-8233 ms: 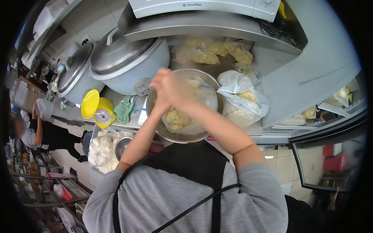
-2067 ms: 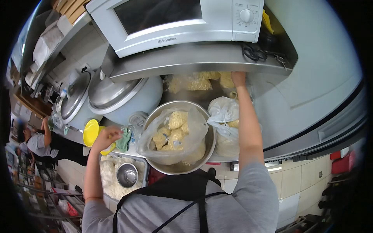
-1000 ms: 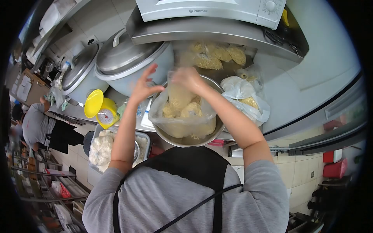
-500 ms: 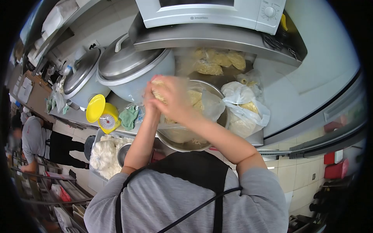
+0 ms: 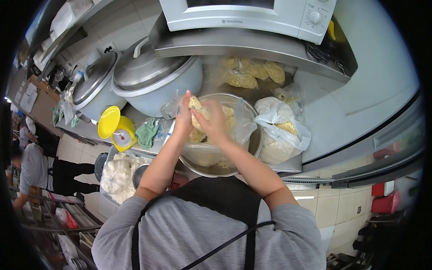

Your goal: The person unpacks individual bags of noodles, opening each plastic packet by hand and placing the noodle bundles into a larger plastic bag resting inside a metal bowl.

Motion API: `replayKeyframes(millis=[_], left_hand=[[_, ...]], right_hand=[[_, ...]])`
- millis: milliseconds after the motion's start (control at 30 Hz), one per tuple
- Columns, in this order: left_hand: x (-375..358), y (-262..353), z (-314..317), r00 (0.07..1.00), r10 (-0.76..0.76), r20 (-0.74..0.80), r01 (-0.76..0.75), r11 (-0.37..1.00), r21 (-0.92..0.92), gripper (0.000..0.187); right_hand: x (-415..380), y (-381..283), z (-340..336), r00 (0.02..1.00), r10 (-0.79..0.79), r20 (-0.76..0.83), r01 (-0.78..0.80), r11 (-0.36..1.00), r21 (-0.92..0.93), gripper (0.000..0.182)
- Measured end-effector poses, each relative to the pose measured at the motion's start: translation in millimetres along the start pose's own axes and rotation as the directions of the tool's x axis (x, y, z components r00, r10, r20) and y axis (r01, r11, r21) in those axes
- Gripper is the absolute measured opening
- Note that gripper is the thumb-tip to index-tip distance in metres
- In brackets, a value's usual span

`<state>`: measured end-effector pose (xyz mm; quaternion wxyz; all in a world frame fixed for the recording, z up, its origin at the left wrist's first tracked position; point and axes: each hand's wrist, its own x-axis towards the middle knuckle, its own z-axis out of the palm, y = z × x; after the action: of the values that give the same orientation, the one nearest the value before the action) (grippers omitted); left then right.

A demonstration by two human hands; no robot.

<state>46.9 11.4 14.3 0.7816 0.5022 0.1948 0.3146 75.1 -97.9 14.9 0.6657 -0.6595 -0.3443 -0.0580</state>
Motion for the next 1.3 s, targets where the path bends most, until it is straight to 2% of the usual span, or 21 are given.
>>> replayKeyframes(millis=[100, 133, 167, 200, 267, 300, 367, 400, 433, 500, 600, 733, 833, 867, 900, 933, 1000, 1133, 1200, 1233, 1300], left_hand=[[17, -2, -13, 0.999, -0.031, 0.024, 0.027, 0.985, 0.168, 0.034], [25, -6, -17, 0.918, 0.349, 0.19, -0.397, 0.8, 0.45, 0.03], [32, -10, -21, 0.678, 0.587, 0.441, -0.713, 0.383, 0.587, 0.027], [30, -6, -17, 0.68, 0.589, 0.436, -0.711, 0.383, 0.59, 0.027], [18, 3, -3, 0.853, 0.109, 0.511, -0.521, 0.091, 0.849, 0.023], [14, -1, 2, 0.854, 0.107, 0.509, -0.518, 0.09, 0.851, 0.023], [6, -8, 10, 0.844, 0.217, 0.491, -0.483, -0.092, 0.871, 0.027], [9, -14, 5, 0.839, 0.206, 0.504, -0.503, -0.062, 0.862, 0.035], [13, -21, 1, 0.838, 0.201, 0.507, -0.505, -0.063, 0.861, 0.035], [17, -34, -4, 0.801, 0.261, 0.539, -0.502, -0.196, 0.842, 0.041], [28, -44, -11, 0.835, 0.191, 0.516, -0.456, -0.283, 0.844, 0.046], [32, -49, -14, 0.849, 0.119, 0.514, -0.455, -0.328, 0.828, 0.048], [38, -39, -8, 0.808, 0.06, 0.586, -0.502, -0.45, 0.739, 0.051], [42, -34, -6, 0.798, 0.038, 0.601, -0.516, -0.471, 0.715, 0.046], [46, -32, -5, 0.789, 0.018, 0.614, -0.528, -0.49, 0.693, 0.041], [49, -31, -3, 0.787, 0.019, 0.616, -0.531, -0.488, 0.693, 0.041], [53, -29, -2, 0.774, -0.01, 0.633, -0.545, -0.52, 0.658, 0.021], [49, 1, 10, 0.735, 0.027, 0.678, -0.64, -0.301, 0.706, 0.016], [44, 31, 19, 0.685, 0.071, 0.725, -0.729, 0.085, 0.68, 0.011], [39, 48, 29, 0.682, 0.08, 0.727, -0.731, 0.081, 0.678, 0.011], [23, 71, 48, 0.792, -0.254, 0.555, -0.211, 0.739, 0.64, 0.006]], right_hand=[[0, 3, -3, 0.999, -0.002, 0.046, -0.001, 0.999, 0.046, 0.035], [8, -7, -6, 0.988, -0.146, 0.047, 0.15, 0.985, -0.09, 0.033], [16, -7, -7, 0.974, -0.218, 0.06, 0.225, 0.962, -0.156, 0.032], [25, -8, -8, 0.955, -0.288, 0.072, 0.297, 0.929, -0.221, 0.031], [43, 3, -4, 0.837, -0.495, 0.232, 0.547, 0.768, -0.334, 0.024], [46, 12, 0, 0.839, -0.493, 0.232, 0.544, 0.771, -0.331, 0.024], [48, 28, 10, 0.983, -0.141, 0.119, 0.129, 0.987, 0.099, 0.019], [50, 27, 16, 0.993, 0.104, 0.052, -0.116, 0.906, 0.407, 0.023], [50, 26, 20, 0.993, 0.108, 0.048, -0.118, 0.905, 0.408, 0.023], [46, 25, 24, 0.89, 0.433, 0.14, -0.411, 0.633, 0.656, 0.024], [33, 26, 27, 0.834, 0.511, 0.207, -0.483, 0.497, 0.721, 0.023], [17, 41, 30, 0.821, 0.543, 0.178, -0.507, 0.55, 0.663, 0.023], [21, 36, 14, 0.876, 0.458, 0.151, -0.474, 0.758, 0.448, 0.019], [21, 24, 0, 0.968, 0.224, 0.109, -0.234, 0.968, 0.088, 0.015], [20, 15, -12, 0.986, -0.022, 0.165, 0.069, 0.955, -0.287, 0.013], [17, 17, -18, 0.986, -0.022, 0.163, 0.07, 0.954, -0.291, 0.013], [13, 24, -26, 0.899, -0.187, 0.395, 0.432, 0.524, -0.734, 0.009], [18, 49, -42, 0.853, -0.115, 0.51, 0.497, 0.481, -0.722, 0.008], [44, 33, -71, 0.777, -0.478, 0.411, 0.623, 0.483, -0.615, 0.005], [53, 34, -75, 0.771, -0.486, 0.411, 0.628, 0.477, -0.615, 0.005], [65, 36, -81, 0.871, -0.462, 0.165, 0.459, 0.649, -0.607, 0.01]])
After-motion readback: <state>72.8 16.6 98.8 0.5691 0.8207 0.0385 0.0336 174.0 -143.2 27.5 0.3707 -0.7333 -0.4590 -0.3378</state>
